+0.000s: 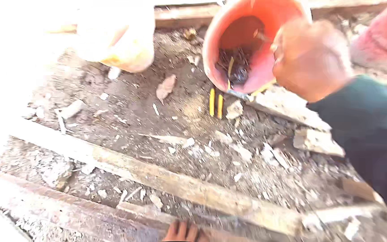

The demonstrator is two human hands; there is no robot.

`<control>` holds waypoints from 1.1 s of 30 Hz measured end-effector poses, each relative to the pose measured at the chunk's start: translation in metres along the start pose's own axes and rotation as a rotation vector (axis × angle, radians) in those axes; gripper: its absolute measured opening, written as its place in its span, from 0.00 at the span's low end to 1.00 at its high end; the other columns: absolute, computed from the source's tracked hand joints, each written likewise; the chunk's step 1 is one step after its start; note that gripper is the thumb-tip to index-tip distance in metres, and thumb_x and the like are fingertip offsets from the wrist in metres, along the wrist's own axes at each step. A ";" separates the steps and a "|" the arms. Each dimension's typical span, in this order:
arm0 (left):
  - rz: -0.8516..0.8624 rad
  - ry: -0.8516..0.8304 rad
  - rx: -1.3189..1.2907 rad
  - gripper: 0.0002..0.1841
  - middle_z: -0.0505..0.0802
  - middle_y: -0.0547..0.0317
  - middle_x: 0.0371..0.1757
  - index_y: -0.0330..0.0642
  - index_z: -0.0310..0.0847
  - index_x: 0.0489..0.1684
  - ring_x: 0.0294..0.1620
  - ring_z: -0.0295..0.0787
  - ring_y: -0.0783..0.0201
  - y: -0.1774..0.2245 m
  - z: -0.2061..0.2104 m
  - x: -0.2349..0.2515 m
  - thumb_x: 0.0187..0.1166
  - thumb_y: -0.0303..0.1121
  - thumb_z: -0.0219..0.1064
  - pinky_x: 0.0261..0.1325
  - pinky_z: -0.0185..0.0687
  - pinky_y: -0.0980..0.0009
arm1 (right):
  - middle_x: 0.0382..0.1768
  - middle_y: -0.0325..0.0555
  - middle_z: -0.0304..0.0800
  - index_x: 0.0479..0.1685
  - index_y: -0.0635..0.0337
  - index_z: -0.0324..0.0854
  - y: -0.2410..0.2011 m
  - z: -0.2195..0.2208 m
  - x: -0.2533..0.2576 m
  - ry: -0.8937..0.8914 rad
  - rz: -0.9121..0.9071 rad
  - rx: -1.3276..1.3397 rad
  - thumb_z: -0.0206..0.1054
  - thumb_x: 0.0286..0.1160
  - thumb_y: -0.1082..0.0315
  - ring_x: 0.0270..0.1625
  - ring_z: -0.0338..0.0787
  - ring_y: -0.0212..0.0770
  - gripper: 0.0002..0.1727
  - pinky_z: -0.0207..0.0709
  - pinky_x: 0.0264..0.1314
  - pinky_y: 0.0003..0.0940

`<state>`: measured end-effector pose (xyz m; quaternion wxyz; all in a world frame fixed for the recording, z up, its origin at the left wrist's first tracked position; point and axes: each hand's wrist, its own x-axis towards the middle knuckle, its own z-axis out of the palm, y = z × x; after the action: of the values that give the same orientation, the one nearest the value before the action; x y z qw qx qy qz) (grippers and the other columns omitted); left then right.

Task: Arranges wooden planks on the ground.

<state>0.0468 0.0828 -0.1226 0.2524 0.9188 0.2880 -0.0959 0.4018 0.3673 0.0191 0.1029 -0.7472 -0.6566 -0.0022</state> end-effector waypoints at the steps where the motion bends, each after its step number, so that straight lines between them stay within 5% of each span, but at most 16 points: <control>1: 0.013 0.053 0.040 0.27 0.95 0.45 0.57 0.53 0.89 0.61 0.58 0.94 0.41 -0.001 0.001 -0.002 0.59 0.45 0.81 0.55 0.89 0.40 | 0.49 0.65 0.86 0.61 0.67 0.75 -0.003 -0.014 -0.031 0.018 0.008 0.117 0.57 0.87 0.67 0.52 0.88 0.63 0.14 0.79 0.50 0.63; 2: 0.029 0.085 0.083 0.28 0.96 0.48 0.55 0.54 0.89 0.60 0.56 0.94 0.44 -0.003 0.001 -0.003 0.55 0.47 0.82 0.53 0.91 0.43 | 0.46 0.42 0.86 0.67 0.55 0.74 -0.001 -0.025 -0.065 -0.004 0.051 0.233 0.56 0.87 0.61 0.44 0.87 0.37 0.16 0.81 0.46 0.38; 3: 0.048 0.104 0.109 0.31 0.96 0.49 0.54 0.55 0.90 0.59 0.55 0.95 0.45 -0.004 0.000 -0.004 0.50 0.49 0.83 0.51 0.91 0.44 | 0.44 0.30 0.86 0.73 0.50 0.71 0.004 -0.030 -0.103 -0.060 0.090 0.395 0.58 0.86 0.59 0.39 0.86 0.24 0.20 0.82 0.42 0.24; 5: 0.076 0.124 0.127 0.35 0.96 0.47 0.54 0.53 0.90 0.59 0.54 0.95 0.44 -0.005 0.001 -0.003 0.43 0.53 0.83 0.50 0.91 0.43 | 0.44 0.32 0.91 0.78 0.49 0.71 0.013 -0.038 -0.188 -0.255 0.200 0.672 0.64 0.83 0.64 0.35 0.91 0.27 0.24 0.88 0.36 0.25; 7: 0.086 0.135 0.127 0.38 0.96 0.46 0.52 0.50 0.90 0.58 0.53 0.95 0.42 -0.006 0.003 -0.005 0.40 0.56 0.83 0.49 0.91 0.42 | 0.39 0.36 0.94 0.62 0.50 0.84 0.011 -0.037 -0.265 -0.395 0.371 0.795 0.67 0.77 0.68 0.33 0.92 0.34 0.15 0.90 0.33 0.33; 9: 0.101 0.153 0.163 0.37 0.96 0.47 0.50 0.49 0.90 0.57 0.50 0.96 0.43 -0.009 0.003 -0.004 0.42 0.57 0.79 0.45 0.91 0.44 | 0.37 0.35 0.93 0.48 0.49 0.85 0.004 -0.028 -0.328 -0.464 0.529 0.903 0.68 0.75 0.66 0.36 0.93 0.36 0.07 0.92 0.37 0.34; 13: 0.110 0.151 0.175 0.38 0.96 0.45 0.46 0.46 0.91 0.55 0.47 0.96 0.42 -0.008 0.000 -0.002 0.39 0.57 0.82 0.41 0.91 0.44 | 0.41 0.38 0.96 0.41 0.49 0.87 -0.022 -0.015 -0.407 -0.436 0.701 1.106 0.71 0.71 0.63 0.42 0.95 0.37 0.04 0.91 0.45 0.33; 20: 0.028 -0.001 0.200 0.36 0.95 0.48 0.55 0.49 0.89 0.61 0.56 0.94 0.45 -0.004 -0.008 0.000 0.51 0.60 0.81 0.50 0.90 0.45 | 0.39 0.37 0.95 0.42 0.53 0.89 -0.079 0.027 -0.438 -0.228 0.663 1.169 0.74 0.72 0.66 0.42 0.94 0.36 0.05 0.91 0.48 0.32; 25: -0.071 -0.212 0.164 0.36 0.91 0.51 0.64 0.54 0.82 0.70 0.65 0.89 0.47 0.001 -0.016 0.006 0.63 0.62 0.75 0.61 0.84 0.44 | 0.41 0.32 0.95 0.44 0.50 0.92 -0.112 0.060 -0.440 -0.252 0.512 0.913 0.71 0.77 0.61 0.42 0.92 0.26 0.07 0.89 0.49 0.28; 33: -0.094 -0.247 0.147 0.37 0.89 0.51 0.69 0.54 0.80 0.74 0.71 0.85 0.48 0.003 -0.018 0.010 0.65 0.63 0.73 0.70 0.79 0.44 | 0.43 0.38 0.95 0.46 0.53 0.91 -0.114 0.068 -0.440 -0.143 0.263 0.577 0.65 0.80 0.60 0.48 0.93 0.36 0.11 0.89 0.54 0.36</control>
<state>0.0569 0.0949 -0.1091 0.2131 0.9015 0.2897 -0.2409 0.2204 -0.0407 -0.0916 0.2634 -0.7639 -0.5334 0.2501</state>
